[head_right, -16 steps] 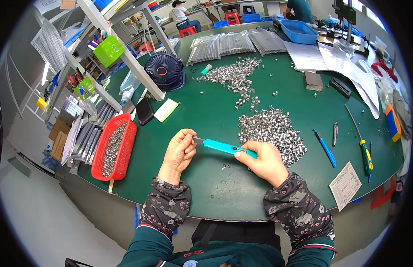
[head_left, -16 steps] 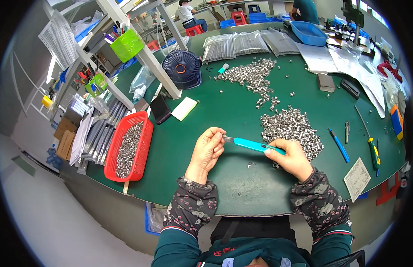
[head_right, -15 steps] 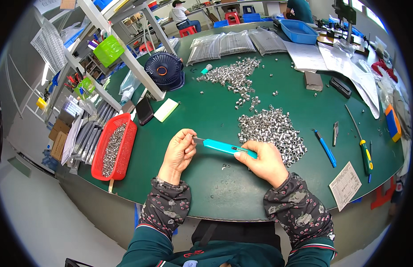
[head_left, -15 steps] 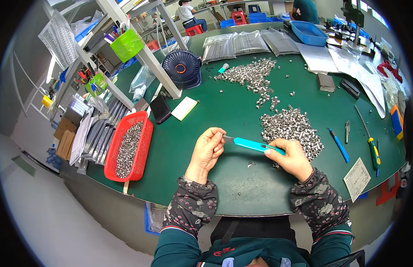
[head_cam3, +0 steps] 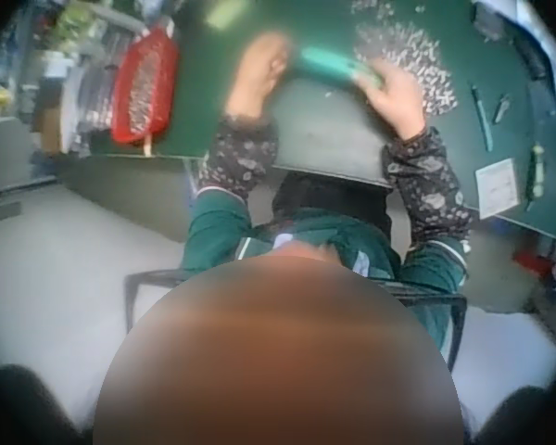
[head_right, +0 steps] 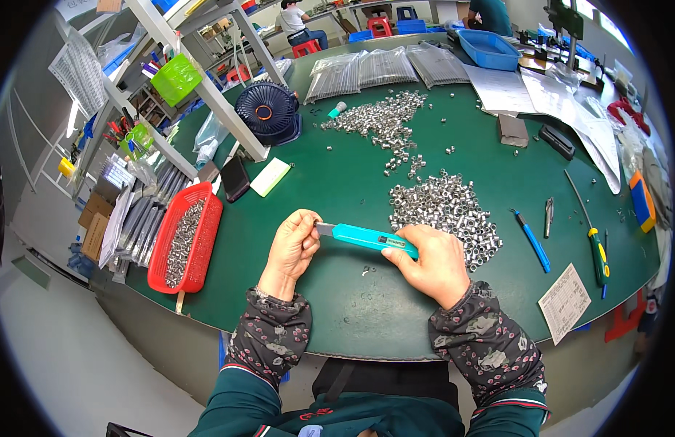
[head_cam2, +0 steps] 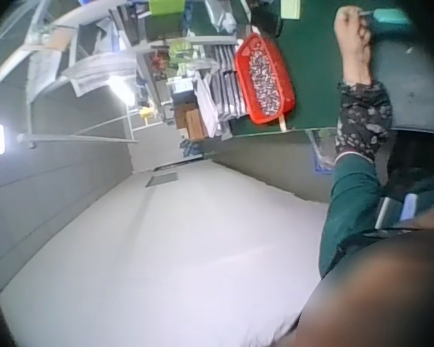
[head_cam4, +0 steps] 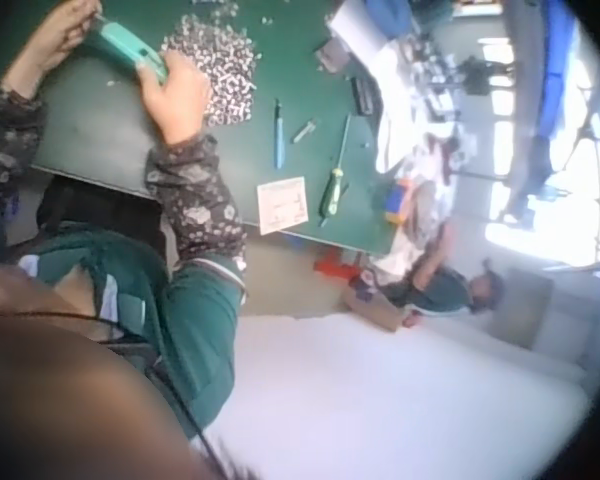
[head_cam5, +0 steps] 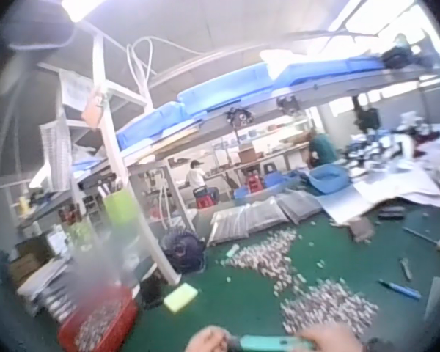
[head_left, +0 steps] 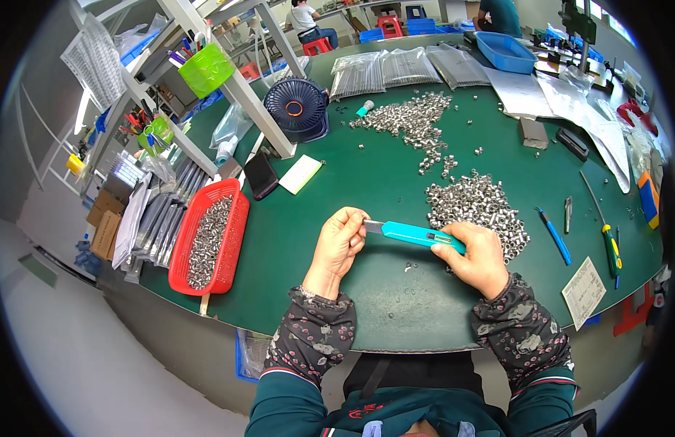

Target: Trimming or scraping small metal components using a utility knife at an industrial workbench.

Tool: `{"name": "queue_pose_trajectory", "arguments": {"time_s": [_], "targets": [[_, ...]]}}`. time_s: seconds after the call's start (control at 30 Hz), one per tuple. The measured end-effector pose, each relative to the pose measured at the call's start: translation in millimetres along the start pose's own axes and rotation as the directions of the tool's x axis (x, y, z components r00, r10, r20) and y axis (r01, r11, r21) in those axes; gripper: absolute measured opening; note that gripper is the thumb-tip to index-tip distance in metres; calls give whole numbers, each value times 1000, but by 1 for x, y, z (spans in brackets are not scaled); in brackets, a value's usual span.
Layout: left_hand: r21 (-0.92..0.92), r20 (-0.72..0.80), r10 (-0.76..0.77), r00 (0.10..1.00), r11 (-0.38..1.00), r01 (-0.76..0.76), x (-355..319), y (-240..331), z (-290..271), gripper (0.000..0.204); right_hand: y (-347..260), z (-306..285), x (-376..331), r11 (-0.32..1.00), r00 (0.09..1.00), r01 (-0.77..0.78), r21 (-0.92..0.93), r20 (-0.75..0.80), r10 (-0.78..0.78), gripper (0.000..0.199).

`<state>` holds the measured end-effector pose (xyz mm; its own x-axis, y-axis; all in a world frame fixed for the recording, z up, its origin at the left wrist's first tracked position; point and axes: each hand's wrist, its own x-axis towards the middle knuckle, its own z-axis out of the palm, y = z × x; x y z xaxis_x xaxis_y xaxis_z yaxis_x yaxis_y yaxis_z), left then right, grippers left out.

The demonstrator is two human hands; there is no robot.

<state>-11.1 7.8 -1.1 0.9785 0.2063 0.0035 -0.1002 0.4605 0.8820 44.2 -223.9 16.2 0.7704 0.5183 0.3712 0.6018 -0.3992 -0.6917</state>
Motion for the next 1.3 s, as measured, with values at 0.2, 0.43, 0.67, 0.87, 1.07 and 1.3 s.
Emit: {"name": "queue_pose_trajectory", "arguments": {"time_s": [0.2,0.43,0.67,0.87,1.07,1.3], "targets": [[68,-37,-19,999,997,21,0,0,0,17,0,1,-1,996,996,66,-63,-49,-69,25],[90,-38,-28,999,995,31,1,0,0,22,-1,1,-1,992,994,89,-86,-49,-94,25],[86,-30,-68,997,994,70,1,1,-3,23,1,1,-1,989,991,120,-84,-54,-125,25],[54,-39,-142,989,988,144,2,4,-2,27,2,1,0,984,986,153,-88,-56,-158,24],[-11,-5,-186,983,983,186,1,4,-4,31,0,2,1,971,975,201,-131,-73,-212,24],[-63,66,-164,984,984,168,2,4,-5,34,5,0,3,978,955,201,-52,-211,-207,21]]}}
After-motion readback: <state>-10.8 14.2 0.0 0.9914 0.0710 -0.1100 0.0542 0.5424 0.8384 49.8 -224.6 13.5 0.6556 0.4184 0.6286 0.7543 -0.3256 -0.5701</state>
